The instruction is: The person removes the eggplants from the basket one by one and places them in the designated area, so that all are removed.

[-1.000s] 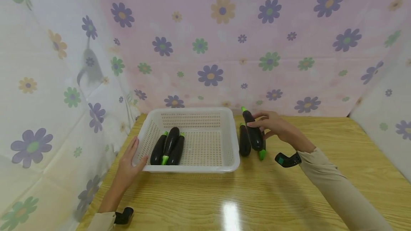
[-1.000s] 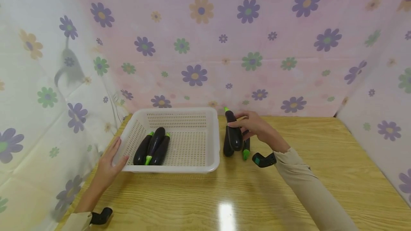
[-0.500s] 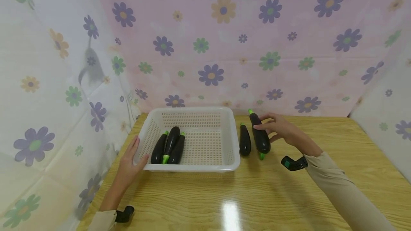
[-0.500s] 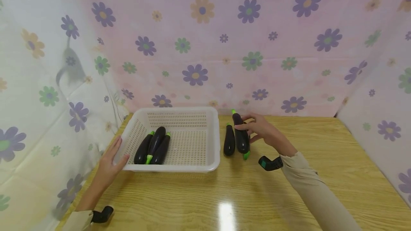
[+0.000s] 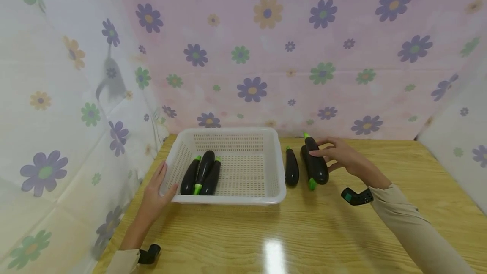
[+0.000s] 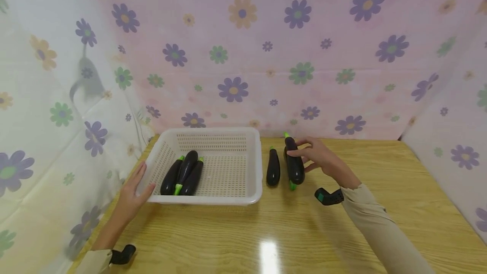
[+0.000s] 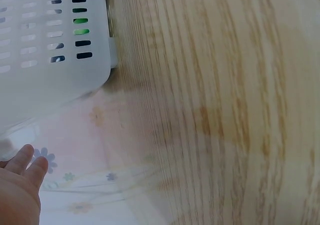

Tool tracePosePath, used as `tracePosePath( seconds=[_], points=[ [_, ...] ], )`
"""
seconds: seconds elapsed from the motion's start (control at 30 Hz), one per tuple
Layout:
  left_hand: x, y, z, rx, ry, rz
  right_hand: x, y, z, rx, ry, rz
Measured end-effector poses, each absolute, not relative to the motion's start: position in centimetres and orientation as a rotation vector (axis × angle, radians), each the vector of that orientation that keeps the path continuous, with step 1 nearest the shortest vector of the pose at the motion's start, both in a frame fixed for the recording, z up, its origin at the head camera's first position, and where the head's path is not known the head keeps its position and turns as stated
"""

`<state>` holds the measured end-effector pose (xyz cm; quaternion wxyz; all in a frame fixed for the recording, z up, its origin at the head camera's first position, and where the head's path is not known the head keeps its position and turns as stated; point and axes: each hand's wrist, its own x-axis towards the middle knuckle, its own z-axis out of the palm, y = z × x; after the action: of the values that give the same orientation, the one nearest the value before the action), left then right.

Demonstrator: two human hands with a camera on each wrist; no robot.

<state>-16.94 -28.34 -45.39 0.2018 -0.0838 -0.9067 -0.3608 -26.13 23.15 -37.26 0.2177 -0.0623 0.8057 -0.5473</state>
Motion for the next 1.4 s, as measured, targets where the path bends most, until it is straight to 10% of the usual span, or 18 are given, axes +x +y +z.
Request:
tracePosePath(
  seconds=[1.4],
  points=[
    [-16.9, -28.5, -45.4, -0.243, -2.561, -1.058, -26.3, 26.5, -39.6, -0.099, 2.369, -1.368]
  ],
)
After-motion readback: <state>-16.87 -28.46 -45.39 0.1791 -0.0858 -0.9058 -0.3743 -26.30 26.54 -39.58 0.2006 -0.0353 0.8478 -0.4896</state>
